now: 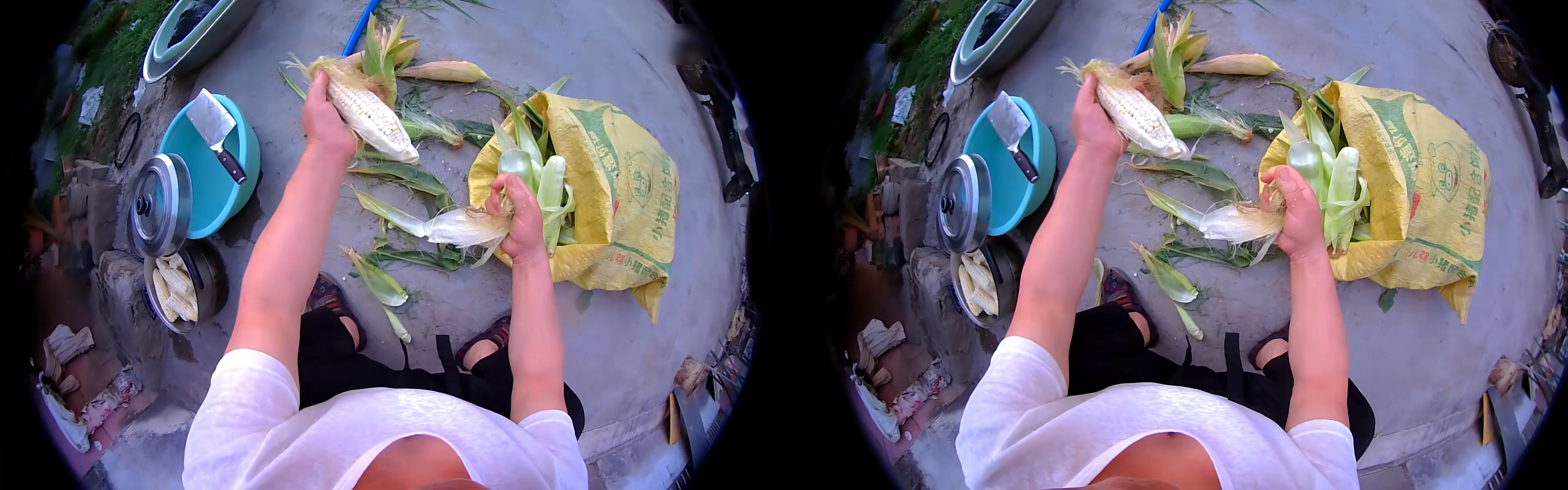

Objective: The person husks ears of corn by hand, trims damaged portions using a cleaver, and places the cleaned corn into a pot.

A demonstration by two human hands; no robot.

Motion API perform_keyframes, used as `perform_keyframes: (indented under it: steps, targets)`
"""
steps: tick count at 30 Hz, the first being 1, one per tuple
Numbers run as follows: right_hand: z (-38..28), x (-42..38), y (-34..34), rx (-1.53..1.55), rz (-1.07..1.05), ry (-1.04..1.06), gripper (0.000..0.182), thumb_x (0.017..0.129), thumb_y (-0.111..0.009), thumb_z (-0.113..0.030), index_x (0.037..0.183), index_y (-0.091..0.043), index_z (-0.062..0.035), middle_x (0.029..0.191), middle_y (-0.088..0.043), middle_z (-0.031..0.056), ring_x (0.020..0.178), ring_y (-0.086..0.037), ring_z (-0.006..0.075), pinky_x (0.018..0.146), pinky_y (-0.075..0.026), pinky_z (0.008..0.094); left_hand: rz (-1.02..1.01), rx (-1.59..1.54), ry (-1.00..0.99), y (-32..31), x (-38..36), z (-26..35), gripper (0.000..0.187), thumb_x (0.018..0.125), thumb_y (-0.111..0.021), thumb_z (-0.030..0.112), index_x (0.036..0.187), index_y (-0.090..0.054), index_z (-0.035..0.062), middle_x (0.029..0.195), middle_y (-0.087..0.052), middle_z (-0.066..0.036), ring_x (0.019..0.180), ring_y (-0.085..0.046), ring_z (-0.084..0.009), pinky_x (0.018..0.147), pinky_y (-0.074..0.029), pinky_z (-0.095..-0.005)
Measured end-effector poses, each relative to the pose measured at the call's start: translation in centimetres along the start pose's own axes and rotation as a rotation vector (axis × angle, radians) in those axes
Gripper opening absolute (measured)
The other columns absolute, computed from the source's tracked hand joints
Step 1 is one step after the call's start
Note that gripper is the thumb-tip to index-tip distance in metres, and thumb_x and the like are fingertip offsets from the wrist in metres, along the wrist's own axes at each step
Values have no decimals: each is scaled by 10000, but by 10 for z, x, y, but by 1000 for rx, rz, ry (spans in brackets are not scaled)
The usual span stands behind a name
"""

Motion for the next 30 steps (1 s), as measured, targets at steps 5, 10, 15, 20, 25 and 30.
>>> perform_keyframes:
  steps: [5,10,15,20,25,30]
  targets:
    - [-17,-13,-64,-469,-208,163,494,813,-617,-415,1063,-564,7,936,-594,75,850,-545,118,724,-450,263,-337,-11,106,-55,-37,-18,444,905,-330,408,1068,-505,33,970,-582,-166,859,-590,-296,767,-492,-481]
    - [-11,-27,-90,-633,-369,-36,492,786,-662,-384,1051,-567,19,903,-621,64,786,-574,104,705,-463,251,-511,-56,117,-87,-65,-14,420,891,-359,405,997,-532,38,914,-589,-130,818,-602,-269,728,-500,-432]
    - [-23,-34,-102,-721,-349,21,400,792,-673,-307,1022,-580,7,836,-627,49,746,-580,105,683,-468,256,-419,251,-21,-86,-61,15,355,898,-385,333,967,-528,15,870,-585,-142,809,-595,-272,709,-499,-423]
    - [-13,-34,-102,-823,-401,121,323,812,-648,-266,987,-586,-2,823,-622,46,733,-569,93,663,-465,252,-296,343,-8,-75,-53,18,292,910,-376,252,924,-528,3,842,-580,-163,830,-585,-305,729,-492,-430]
    - [-4,-35,-100,-603,-336,-20,350,795,-652,-272,1045,-599,-32,866,-650,53,761,-577,103,698,-460,271,-381,13,217,-76,-50,12,314,904,-365,235,949,-534,-26,903,-583,-215,836,-583,-328,773,-483,-437]
    - [-17,-38,-107,-695,-392,206,322,827,-627,-232,1049,-584,-2,891,-621,35,802,-544,87,725,-443,247,-569,-337,547,-74,-50,-11,377,883,-415,265,1004,-538,-70,952,-575,-252,848,-598,-344,746,-512,-434]
Point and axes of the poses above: each hand's wrist, its own x-axis towards the middle knuckle, its own y-axis out of the back of the hand, z = x × y, the point moved 6 cm from there along x, towards the middle knuckle
